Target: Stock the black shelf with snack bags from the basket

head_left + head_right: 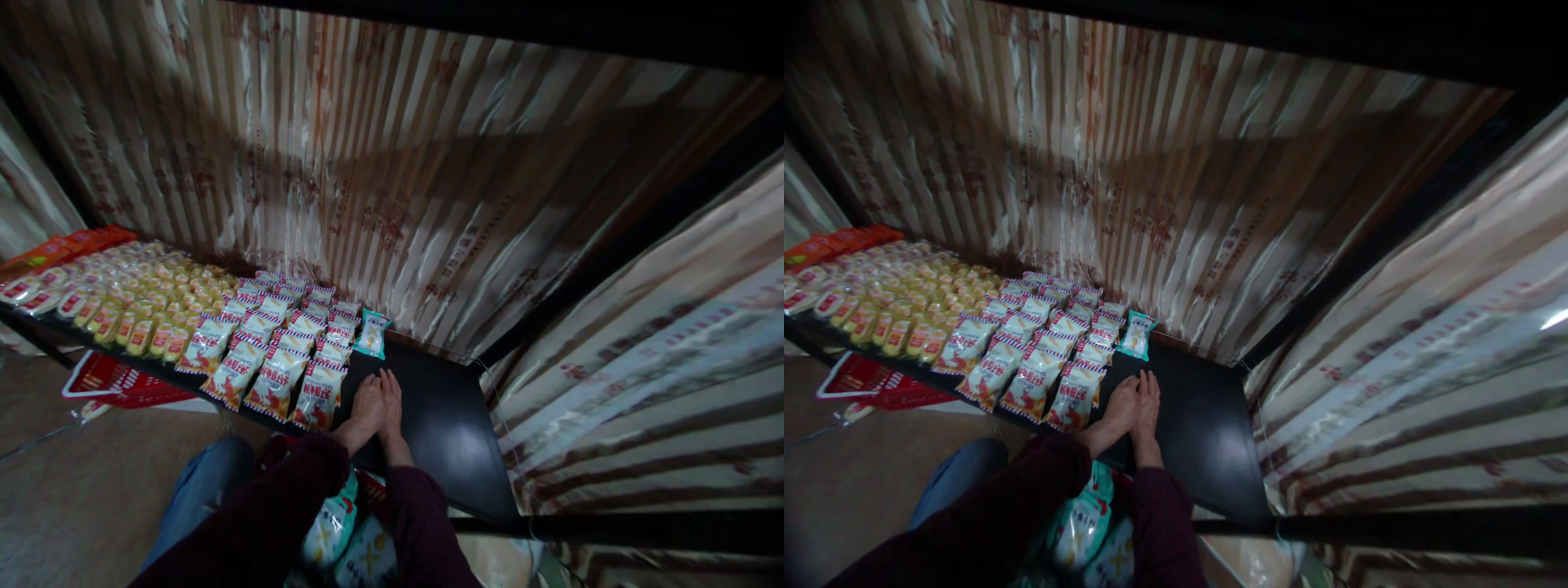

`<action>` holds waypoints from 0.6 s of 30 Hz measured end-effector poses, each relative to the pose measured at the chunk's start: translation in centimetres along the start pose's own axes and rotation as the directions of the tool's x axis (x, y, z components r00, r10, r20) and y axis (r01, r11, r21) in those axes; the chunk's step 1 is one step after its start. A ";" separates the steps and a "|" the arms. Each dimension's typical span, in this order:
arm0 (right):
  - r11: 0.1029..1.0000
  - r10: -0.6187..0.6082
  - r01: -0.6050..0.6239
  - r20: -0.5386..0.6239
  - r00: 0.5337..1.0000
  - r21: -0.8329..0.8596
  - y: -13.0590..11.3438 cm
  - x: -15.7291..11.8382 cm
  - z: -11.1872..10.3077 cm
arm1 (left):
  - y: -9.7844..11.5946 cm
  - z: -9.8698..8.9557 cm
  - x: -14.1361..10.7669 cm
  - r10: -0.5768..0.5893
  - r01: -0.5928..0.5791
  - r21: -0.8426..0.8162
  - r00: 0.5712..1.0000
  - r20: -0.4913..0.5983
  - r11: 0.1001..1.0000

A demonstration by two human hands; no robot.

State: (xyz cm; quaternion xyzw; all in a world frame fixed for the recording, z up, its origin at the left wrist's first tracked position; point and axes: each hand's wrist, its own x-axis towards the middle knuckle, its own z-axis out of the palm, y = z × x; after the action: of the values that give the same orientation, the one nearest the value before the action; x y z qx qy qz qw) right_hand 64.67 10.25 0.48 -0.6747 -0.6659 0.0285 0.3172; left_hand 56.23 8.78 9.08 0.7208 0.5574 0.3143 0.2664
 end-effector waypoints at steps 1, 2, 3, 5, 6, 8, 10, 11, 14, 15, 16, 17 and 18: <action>1.000 0.012 -0.012 0.005 1.000 0.016 -0.1 -0.9 -0.2 | -0.1 -0.2 -1.0 -0.014 0.014 0.004 1.000 0.015 1.000; 0.999 0.026 -0.026 0.006 1.000 0.038 -0.3 -1.8 -0.5 | -0.3 -0.4 -2.2 -0.029 0.029 0.009 0.999 0.035 1.000; 0.997 0.039 -0.040 0.008 0.999 0.063 -0.5 -2.9 -0.7 | -0.5 -0.6 -3.4 -0.041 0.040 0.014 0.998 0.056 0.999; 0.991 0.059 -0.060 0.014 0.998 0.118 -1.2 -5.1 -1.1 | -0.8 -1.1 -5.8 -0.040 0.038 0.018 0.995 0.096 0.999; 0.988 0.066 -0.068 0.016 0.998 0.141 -1.6 -6.2 -1.3 | -1.0 -1.5 -7.0 -0.036 0.035 0.018 0.993 0.114 0.999; 0.983 0.076 -0.079 0.022 0.997 0.165 -2.6 -8.4 -1.6 | -1.4 -2.1 -9.2 -0.021 0.019 0.014 0.989 0.146 1.000; 0.982 0.083 -0.085 0.015 0.996 0.167 -3.8 -10.6 -2.0 | -1.9 -2.7 -11.1 0.001 -0.002 0.006 0.985 0.174 1.000; 0.983 0.084 -0.084 0.007 0.996 0.164 -4.4 -11.6 -2.3 | -2.3 -3.0 -12.0 0.020 -0.020 -0.002 0.982 0.186 1.000; 0.988 0.050 -0.048 -0.014 0.999 0.147 -6.1 -15.1 -2.9 | -3.7 -3.7 -15.0 0.139 -0.133 -0.044 0.968 0.210 0.990; 0.990 0.026 -0.024 -0.014 1.000 0.138 -6.6 -16.4 -3.1 | -4.3 -3.8 -16.0 0.181 -0.173 -0.056 0.959 0.219 0.983; 0.992 -0.001 0.003 -0.011 1.000 0.129 -7.0 -17.7 -3.2 | -5.0 -3.9 -17.1 0.208 -0.199 -0.060 0.949 0.237 0.978; 0.992 -0.030 0.030 -0.004 1.000 0.124 -7.3 -19.0 -3.2 | -5.7 -4.0 -18.2 0.200 -0.194 -0.049 0.945 0.260 0.980; 0.991 -0.052 0.052 0.002 0.999 0.124 -7.6 -20.2 -3.2 | -6.4 -4.1 -19.2 0.163 -0.161 -0.029 0.948 0.274 0.987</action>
State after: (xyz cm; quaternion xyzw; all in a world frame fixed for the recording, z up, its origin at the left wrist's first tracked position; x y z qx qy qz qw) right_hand 57.23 -10.15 -1.20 -0.6361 -0.6811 0.0632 0.3571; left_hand 45.64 -8.18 4.07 0.7998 0.4530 0.2337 0.3170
